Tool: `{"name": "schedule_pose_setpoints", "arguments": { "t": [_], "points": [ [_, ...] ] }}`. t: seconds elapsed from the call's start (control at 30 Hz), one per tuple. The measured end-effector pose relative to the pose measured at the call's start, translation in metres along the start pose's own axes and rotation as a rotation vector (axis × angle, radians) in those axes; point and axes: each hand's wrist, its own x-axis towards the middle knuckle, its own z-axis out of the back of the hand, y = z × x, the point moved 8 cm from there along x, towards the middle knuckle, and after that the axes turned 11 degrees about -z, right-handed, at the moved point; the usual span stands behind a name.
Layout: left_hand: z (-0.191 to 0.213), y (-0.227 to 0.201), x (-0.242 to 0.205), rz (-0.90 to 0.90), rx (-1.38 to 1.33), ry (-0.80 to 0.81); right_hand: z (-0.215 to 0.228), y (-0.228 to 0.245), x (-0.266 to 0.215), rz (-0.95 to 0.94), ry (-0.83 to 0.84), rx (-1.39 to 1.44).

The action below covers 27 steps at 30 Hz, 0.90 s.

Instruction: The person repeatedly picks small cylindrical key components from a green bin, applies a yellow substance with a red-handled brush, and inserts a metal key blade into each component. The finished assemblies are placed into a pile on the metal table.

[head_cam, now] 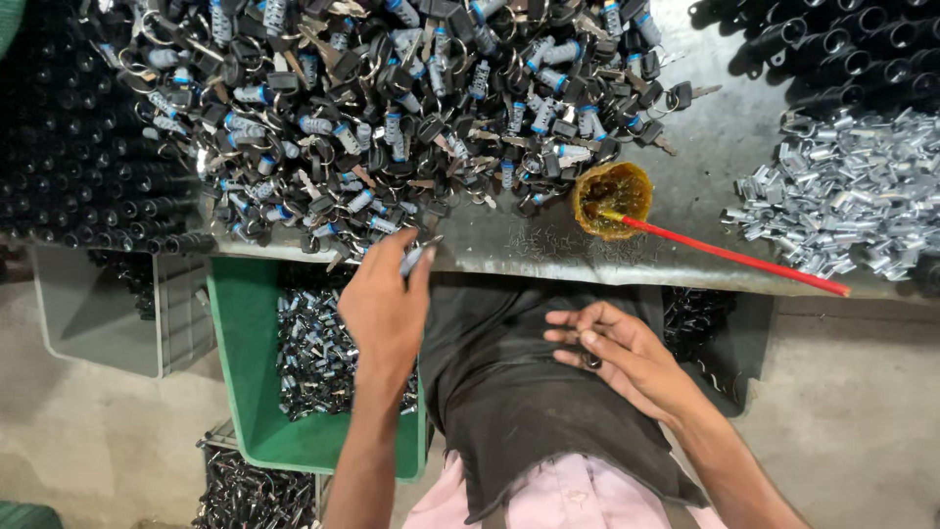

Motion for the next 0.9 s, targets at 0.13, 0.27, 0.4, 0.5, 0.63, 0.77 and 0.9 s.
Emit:
{"name": "schedule_pose_setpoints", "arguments": {
  "t": [0.13, 0.27, 0.4, 0.5, 0.63, 0.77, 0.9],
  "points": [
    [-0.031, -0.015, 0.029, -0.06, 0.091, -0.079, 0.012, 0.002, -0.008, 0.03, -0.02, 0.012],
    [-0.021, -0.026, 0.035, -0.076, 0.025, -0.108, -0.007, 0.01, -0.006, 0.05, 0.022, -0.013],
    [0.01, -0.049, 0.001, -0.21, -0.202, -0.121, -0.045, 0.019, 0.013, 0.057, 0.203, 0.072],
    [0.007, -0.073, -0.03, -0.245, -0.347, 0.055, -0.067, 0.02, 0.03, -0.015, 0.326, 0.237],
    [-0.004, -0.091, -0.05, -0.267, -0.55, 0.251, -0.075, 0.014, 0.039, -0.069, 0.334, 0.264],
    [0.015, -0.031, -0.033, 0.011, -0.225, 0.045, -0.058, 0.003, 0.037, -0.088, 0.226, 0.211],
    [0.015, 0.012, -0.012, 0.119, 0.146, -0.04, -0.045, 0.0, 0.035, -0.08, 0.188, 0.178]
  ]
}}
